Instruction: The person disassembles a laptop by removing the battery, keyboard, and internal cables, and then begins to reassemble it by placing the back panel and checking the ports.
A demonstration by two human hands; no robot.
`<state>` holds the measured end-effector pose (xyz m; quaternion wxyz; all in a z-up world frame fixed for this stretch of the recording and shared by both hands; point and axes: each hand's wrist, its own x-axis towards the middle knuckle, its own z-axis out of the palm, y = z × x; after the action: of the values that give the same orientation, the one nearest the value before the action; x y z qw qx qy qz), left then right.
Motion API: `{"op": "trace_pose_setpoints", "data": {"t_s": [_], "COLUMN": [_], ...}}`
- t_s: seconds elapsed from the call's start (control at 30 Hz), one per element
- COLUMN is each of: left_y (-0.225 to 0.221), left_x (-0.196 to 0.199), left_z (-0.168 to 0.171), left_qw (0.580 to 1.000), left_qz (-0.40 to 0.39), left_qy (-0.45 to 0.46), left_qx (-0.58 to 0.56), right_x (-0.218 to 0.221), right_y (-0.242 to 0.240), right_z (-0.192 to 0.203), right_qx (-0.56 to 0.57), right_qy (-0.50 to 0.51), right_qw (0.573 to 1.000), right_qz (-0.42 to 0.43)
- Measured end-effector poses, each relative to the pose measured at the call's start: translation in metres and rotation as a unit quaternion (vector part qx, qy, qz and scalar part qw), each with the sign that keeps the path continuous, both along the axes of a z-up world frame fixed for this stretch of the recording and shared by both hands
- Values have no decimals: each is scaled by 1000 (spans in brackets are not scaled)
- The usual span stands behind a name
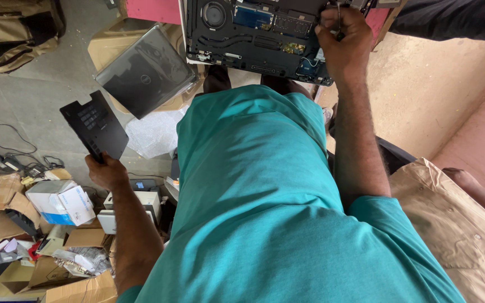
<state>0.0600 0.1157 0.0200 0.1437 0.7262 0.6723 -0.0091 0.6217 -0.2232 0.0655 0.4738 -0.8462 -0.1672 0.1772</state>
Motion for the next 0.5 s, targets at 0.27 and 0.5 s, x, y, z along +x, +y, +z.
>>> {"op": "trace_pose_setpoints", "data": {"t_s": [0.27, 0.5], "left_y": [1, 3], "left_x": [4, 14], "left_z": [5, 3], "left_qw": [1000, 1000], "left_qz": [7, 15], "left_qy": [-4, -7], "left_qx": [-2, -22], "right_x": [-1, 6], "right_y": [-35, -21], "right_z": [56, 24], "right_qx": [-43, -120], "right_qy": [-135, -147], "right_qw": [986, 980], "right_qz": [93, 59]}}
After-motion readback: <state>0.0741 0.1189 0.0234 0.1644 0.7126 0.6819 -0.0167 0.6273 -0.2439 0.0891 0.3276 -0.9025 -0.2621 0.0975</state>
